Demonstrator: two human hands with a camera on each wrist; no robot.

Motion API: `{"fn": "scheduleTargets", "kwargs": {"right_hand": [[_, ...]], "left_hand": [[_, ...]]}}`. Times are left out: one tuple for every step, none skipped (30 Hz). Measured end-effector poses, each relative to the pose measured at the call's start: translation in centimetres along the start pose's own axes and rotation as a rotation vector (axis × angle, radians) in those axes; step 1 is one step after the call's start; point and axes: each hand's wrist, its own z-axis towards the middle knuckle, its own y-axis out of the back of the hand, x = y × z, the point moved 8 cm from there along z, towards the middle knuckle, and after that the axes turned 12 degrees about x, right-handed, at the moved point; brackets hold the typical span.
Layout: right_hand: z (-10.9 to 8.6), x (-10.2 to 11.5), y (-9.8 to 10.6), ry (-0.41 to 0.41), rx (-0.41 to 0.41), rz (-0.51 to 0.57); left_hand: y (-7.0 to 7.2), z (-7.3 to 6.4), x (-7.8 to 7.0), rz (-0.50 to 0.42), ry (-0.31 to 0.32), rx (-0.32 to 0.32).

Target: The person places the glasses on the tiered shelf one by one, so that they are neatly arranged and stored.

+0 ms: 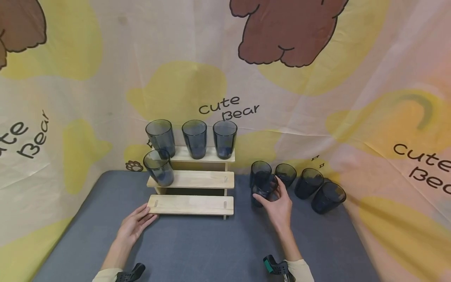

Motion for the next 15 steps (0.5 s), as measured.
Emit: {"fn": "scheduleTargets", "kwargs": {"right_hand": [[0.0,0.3,-0.1,0.007,0.001,0.003],[0.1,0.6,-0.2,0.014,0.002,0.005],[0.1,0.8,-0.3,0.022,0.003,0.004],[0.2,1.2,-0.4,0.031,0.004,0.002],[0.2,1.5,-0.5,0.041,0.005,0.004],[0.3,1.9,-0.6,0.053,0.005,0.002],[0.4,2.2,-0.7,0.066,0.005,0.000],[0.5,2.6,-0.9,0.085,0.007,-0.001],[0.6,3.0,-1.1,0.103,0.012,-0.002],[0.7,3.5,-1.3,0.121,0.018,-0.002],[0.7,3.8,-1.6,0.137,0.025,0.001],[0.8,4.2,-1.8,0.153,0.033,0.001],[0.8,4.6,-2.0,0.166,0.040,0.007],[0.9,4.9,-2.3,0.176,0.049,0.012],[1.0,5.1,-2.5,0.182,0.060,0.020]], "left_hand": [[0.0,0.0,0.0,0.002,0.000,0.000],[0.0,0.0,0.0,0.004,-0.001,0.000],[0.0,0.0,0.0,0.006,-0.002,-0.001],[0.0,0.0,0.0,0.007,-0.004,-0.002],[0.0,0.0,0.0,0.009,-0.006,-0.001],[0.0,0.0,0.0,0.010,-0.007,0.001],[0.0,0.0,0.0,0.011,-0.008,0.004],[0.0,0.0,-0.1,0.013,-0.010,0.008],[0.0,0.1,-0.1,0.014,-0.011,0.012],[0.0,0.1,-0.2,0.023,-0.013,0.018],[0.0,0.1,-0.2,0.028,-0.015,0.019],[0.0,0.1,-0.2,0.035,-0.017,0.021],[0.0,0.1,-0.3,0.040,-0.016,0.027],[0.0,0.1,-0.3,0.042,-0.014,0.030],[-0.1,0.1,-0.3,0.045,-0.011,0.032]]}}
